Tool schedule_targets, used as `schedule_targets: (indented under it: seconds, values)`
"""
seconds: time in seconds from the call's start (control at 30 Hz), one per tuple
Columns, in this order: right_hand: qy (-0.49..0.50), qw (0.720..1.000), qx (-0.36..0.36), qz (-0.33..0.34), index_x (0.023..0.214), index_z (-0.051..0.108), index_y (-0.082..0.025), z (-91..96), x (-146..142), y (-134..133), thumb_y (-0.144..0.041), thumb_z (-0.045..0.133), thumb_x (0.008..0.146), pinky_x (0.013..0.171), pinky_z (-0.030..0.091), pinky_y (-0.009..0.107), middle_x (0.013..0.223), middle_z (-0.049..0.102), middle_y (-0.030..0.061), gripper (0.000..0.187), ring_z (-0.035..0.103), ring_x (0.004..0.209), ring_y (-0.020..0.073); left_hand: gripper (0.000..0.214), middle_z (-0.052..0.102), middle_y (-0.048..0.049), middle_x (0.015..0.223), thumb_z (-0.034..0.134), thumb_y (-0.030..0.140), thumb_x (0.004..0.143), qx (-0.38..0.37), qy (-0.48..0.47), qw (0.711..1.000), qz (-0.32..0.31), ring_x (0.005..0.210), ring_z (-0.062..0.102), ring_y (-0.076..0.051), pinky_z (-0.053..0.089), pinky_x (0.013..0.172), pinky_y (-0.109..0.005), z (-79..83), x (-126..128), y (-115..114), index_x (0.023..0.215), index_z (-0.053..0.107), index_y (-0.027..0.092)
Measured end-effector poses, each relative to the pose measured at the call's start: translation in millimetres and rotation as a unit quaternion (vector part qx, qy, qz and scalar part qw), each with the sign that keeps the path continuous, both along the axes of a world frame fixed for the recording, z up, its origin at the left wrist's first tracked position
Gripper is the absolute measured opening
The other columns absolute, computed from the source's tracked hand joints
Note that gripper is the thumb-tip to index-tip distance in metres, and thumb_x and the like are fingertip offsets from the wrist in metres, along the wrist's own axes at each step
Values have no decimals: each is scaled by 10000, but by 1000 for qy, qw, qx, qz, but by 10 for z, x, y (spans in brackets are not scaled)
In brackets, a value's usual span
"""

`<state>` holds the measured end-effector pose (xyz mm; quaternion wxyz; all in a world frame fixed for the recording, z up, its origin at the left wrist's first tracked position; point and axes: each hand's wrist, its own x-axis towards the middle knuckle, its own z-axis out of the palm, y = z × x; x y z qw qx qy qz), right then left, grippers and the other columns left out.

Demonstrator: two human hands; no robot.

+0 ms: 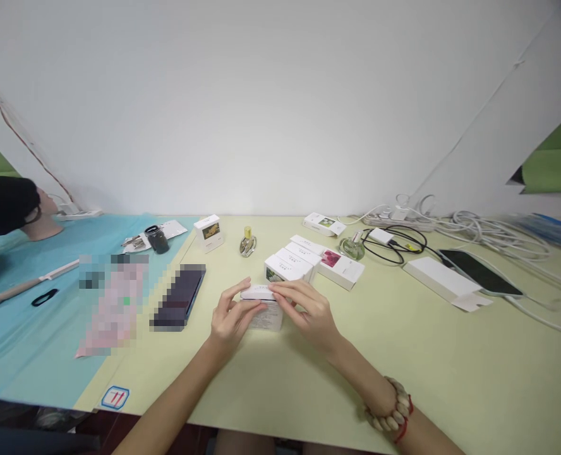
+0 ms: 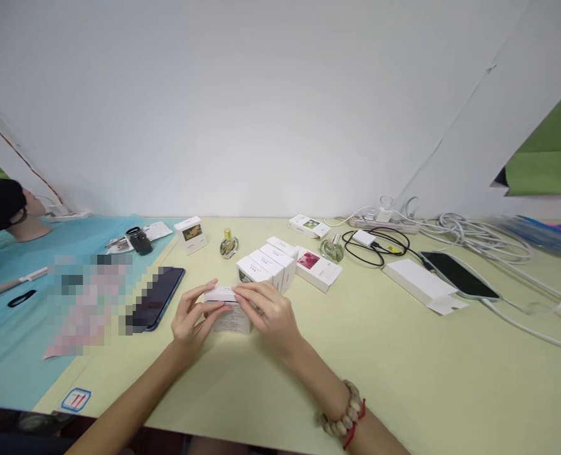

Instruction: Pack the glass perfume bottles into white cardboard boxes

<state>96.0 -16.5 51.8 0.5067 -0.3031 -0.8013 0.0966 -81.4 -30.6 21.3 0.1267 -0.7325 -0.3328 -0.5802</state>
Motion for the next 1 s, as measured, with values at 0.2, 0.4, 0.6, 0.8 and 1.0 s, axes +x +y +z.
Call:
schedule_targets:
  seconds: [0.2,0.4,0.6,0.8,1.0]
  values:
    - [7,1000,-4,1,1016,642,-235,-12,-15,-2,-178,510,837,714,544,305,935,660,49,229,602,877,166,266,503,-80,1138,677,56,675,2,-12,1000,-22,1044,564,-210,538,530,-184,2,-1,7,898,595,175]
    - [0,1000,3,-4,1009,640,-230,-33,-16,0,-167,513,834,728,543,313,942,652,50,226,594,889,164,194,508,-79,1106,668,87,694,-16,-19,1000,-17,1032,565,-209,543,558,-212,-6,-2,9,847,582,168]
    - [0,1000,8,-13,1023,630,-223,-74,-39,-4,-142,519,825,741,531,324,956,632,61,241,577,905,169,142,432,-96,1176,576,96,775,-57,23,998,-1,1099,511,-206,543,640,-215,-2,4,35,889,552,178]
    - [-4,1000,24,-15,993,636,-222,-68,-46,5,-128,527,815,721,527,319,933,628,59,229,576,875,165,95,394,-141,1226,475,148,838,-58,106,991,50,1155,477,-234,534,705,-263,20,19,67,914,526,172]
    - [-14,1000,20,4,1018,638,-238,-52,-24,18,-115,527,804,709,537,301,963,601,67,271,571,905,162,78,484,-118,1153,598,248,774,-9,127,986,111,1156,489,-268,516,669,-241,42,42,20,812,565,189]
